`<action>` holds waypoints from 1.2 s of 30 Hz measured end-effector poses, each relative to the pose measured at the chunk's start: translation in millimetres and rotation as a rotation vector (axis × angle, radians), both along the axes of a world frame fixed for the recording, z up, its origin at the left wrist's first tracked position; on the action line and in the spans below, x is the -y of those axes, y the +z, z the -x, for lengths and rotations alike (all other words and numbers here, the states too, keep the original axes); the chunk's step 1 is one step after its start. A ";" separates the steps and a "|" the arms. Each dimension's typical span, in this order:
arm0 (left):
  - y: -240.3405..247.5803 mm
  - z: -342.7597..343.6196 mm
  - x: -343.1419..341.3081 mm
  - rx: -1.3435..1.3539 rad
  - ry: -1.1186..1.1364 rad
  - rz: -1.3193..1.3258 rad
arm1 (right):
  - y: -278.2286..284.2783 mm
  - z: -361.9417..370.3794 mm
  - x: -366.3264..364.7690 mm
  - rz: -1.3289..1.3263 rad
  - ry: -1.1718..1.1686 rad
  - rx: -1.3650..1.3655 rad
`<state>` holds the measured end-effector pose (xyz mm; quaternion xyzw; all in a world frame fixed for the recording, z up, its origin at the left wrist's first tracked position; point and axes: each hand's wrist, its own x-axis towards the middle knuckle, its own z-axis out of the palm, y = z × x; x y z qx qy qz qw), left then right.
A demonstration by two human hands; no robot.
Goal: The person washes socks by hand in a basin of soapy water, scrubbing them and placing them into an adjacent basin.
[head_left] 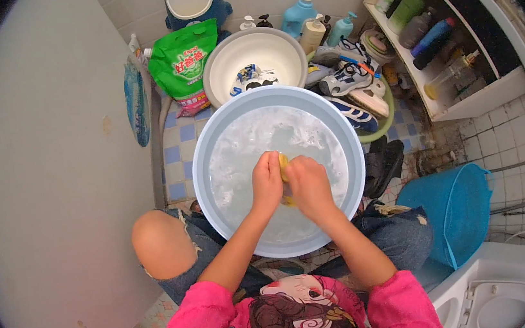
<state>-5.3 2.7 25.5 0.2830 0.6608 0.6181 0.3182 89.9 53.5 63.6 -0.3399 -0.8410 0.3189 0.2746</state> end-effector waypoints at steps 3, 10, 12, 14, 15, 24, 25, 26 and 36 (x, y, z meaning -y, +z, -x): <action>6.1 -23.9 0.8 -0.160 0.060 -0.086 | 2.5 -1.1 1.2 -0.262 0.033 0.145; -2.6 -20.8 5.4 -0.081 0.042 0.019 | -13.1 -1.1 -1.9 -0.071 0.014 0.053; -5.0 -30.7 5.7 -0.203 -0.005 -0.057 | -19.0 -1.8 -5.3 0.101 -0.059 0.111; -9.1 -25.3 3.1 -0.199 0.027 -0.077 | -20.8 -4.0 -1.5 0.168 -0.014 0.066; -14.1 -16.6 4.1 -0.133 0.024 -0.009 | -22.7 -3.8 -1.8 0.169 -0.013 0.064; -21.7 -13.0 2.7 -0.090 -0.044 0.099 | -25.1 -3.9 3.9 0.084 0.053 0.014; -21.4 -19.5 3.4 -0.088 -0.043 0.099 | -34.5 -6.9 -5.3 0.123 -0.010 0.015; -17.5 -28.0 4.3 -0.166 -0.047 0.051 | -33.4 -5.1 -9.9 0.162 -0.076 0.013; -31.9 -16.0 -2.8 0.154 0.081 0.002 | -30.6 -10.7 -27.6 0.398 -0.080 -0.072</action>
